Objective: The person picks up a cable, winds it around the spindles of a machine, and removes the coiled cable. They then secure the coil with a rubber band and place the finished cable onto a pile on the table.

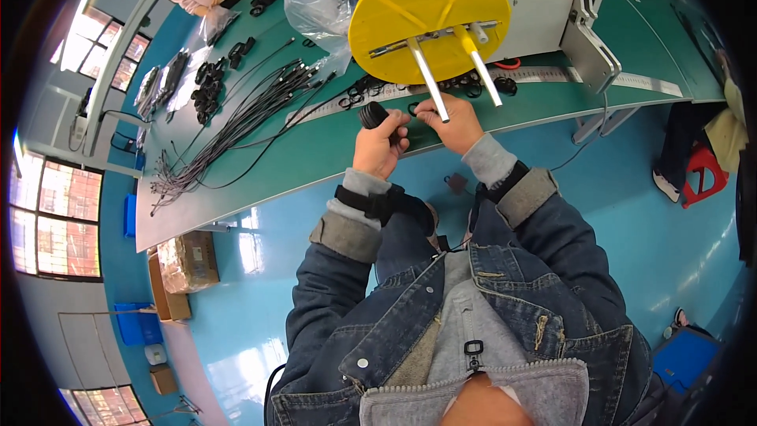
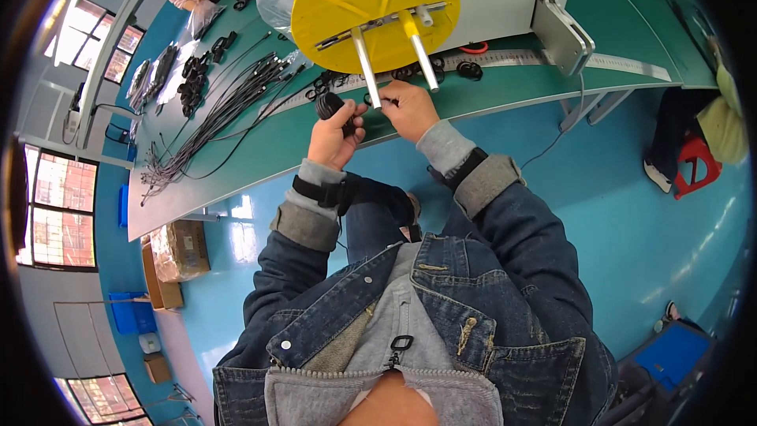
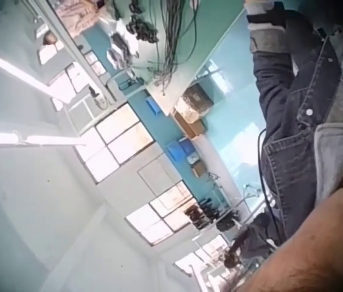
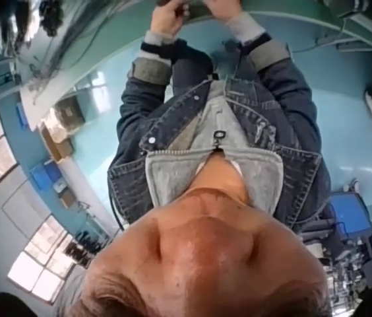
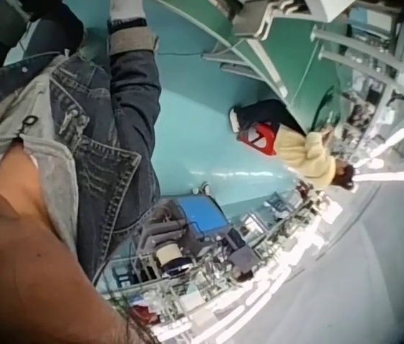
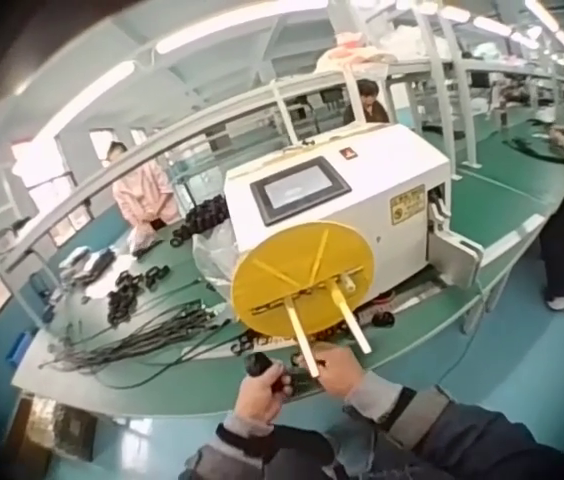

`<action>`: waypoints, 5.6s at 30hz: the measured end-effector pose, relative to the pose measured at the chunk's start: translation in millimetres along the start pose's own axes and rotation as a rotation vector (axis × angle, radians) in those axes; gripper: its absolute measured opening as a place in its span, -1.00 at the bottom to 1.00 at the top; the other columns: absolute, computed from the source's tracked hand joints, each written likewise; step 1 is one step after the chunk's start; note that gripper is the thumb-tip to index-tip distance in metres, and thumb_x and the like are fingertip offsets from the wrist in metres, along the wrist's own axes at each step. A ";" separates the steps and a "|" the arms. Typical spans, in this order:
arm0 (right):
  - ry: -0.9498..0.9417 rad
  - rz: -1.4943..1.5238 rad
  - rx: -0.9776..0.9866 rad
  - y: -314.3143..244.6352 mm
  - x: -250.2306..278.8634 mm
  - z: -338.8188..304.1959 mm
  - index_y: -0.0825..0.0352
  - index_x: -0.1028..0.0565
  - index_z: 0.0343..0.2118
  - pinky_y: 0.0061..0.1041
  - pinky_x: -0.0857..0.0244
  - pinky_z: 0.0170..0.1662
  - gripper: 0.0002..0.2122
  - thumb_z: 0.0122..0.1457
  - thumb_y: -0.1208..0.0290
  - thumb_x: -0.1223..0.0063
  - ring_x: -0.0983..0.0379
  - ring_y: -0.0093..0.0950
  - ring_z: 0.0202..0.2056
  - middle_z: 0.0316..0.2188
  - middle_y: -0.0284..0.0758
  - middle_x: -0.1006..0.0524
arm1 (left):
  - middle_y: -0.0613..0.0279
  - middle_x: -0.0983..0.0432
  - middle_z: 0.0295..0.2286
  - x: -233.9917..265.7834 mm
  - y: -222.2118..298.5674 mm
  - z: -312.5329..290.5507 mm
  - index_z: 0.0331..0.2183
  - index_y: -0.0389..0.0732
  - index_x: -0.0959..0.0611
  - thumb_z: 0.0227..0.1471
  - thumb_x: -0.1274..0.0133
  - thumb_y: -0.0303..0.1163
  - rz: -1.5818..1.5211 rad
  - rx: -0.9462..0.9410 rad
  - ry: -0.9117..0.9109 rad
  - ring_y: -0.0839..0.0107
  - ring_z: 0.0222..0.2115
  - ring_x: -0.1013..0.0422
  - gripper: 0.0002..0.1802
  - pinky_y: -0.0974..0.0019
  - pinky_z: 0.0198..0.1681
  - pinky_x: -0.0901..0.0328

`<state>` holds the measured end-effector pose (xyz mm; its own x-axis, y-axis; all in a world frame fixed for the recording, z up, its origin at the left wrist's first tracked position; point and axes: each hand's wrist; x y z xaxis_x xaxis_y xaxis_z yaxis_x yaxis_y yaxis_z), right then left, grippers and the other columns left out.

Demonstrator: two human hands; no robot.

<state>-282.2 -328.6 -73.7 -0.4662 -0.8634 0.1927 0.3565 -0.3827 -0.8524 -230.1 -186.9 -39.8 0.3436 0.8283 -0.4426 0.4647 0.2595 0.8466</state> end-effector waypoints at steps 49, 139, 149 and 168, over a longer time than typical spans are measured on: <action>0.081 0.678 -0.634 -15.0 29.1 -5.0 0.41 -0.48 -0.50 -0.73 -0.02 -0.67 -0.91 -0.09 0.53 -0.13 -0.18 -0.73 -0.67 -0.66 -0.48 -0.37 | 0.20 -0.42 -0.37 19.5 21.6 24.6 -0.37 -0.22 -0.46 -0.17 -0.05 -0.56 0.378 -0.224 -0.219 0.52 -0.52 -0.29 -0.79 0.45 -0.50 -0.20; -0.273 0.463 -1.117 23.1 38.8 -157.3 0.29 -0.37 -0.49 -0.74 -0.15 -0.69 -0.92 0.10 0.44 0.07 -0.29 -0.69 -0.70 -0.66 -0.43 -0.42 | 0.13 -0.45 -0.31 184.1 108.5 80.4 -0.29 -0.15 -0.55 -0.19 -0.10 -0.31 1.720 -0.622 0.112 0.11 -0.21 -0.34 -0.69 0.10 -0.19 -0.25; -0.251 0.462 -1.044 8.3 44.1 -165.7 0.30 -0.38 -0.49 -0.74 -0.15 -0.68 -0.92 0.09 0.45 0.08 -0.28 -0.70 -0.70 -0.65 -0.43 -0.42 | 0.07 -0.48 -0.49 188.6 140.0 85.9 -0.35 -0.23 -0.50 0.01 0.06 -0.38 1.052 -0.992 0.584 0.20 -0.45 -0.42 -0.85 0.29 -0.35 -0.29; 0.043 -0.597 0.800 -132.7 106.2 -70.5 0.38 -0.40 -0.18 -0.57 -0.27 -0.51 -0.64 -0.10 0.51 -0.17 -0.34 -0.41 -0.51 -0.30 -0.19 -0.39 | 0.14 -0.35 -0.68 -1.9 84.7 -155.8 -0.37 -0.29 -0.55 -0.15 0.00 -0.60 1.450 -0.923 -0.366 0.32 -0.70 -0.29 -0.83 0.39 -0.61 -0.18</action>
<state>-436.1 -346.3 25.6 -0.7699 -0.4513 0.4512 0.4874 -0.8722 -0.0408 -318.6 -89.1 78.8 0.2333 0.5152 0.8247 -0.8838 -0.2413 0.4008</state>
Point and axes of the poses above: each hand's wrist, its own z-axis towards the middle knuckle, its own x-axis out of the back of the hand, y = z × x
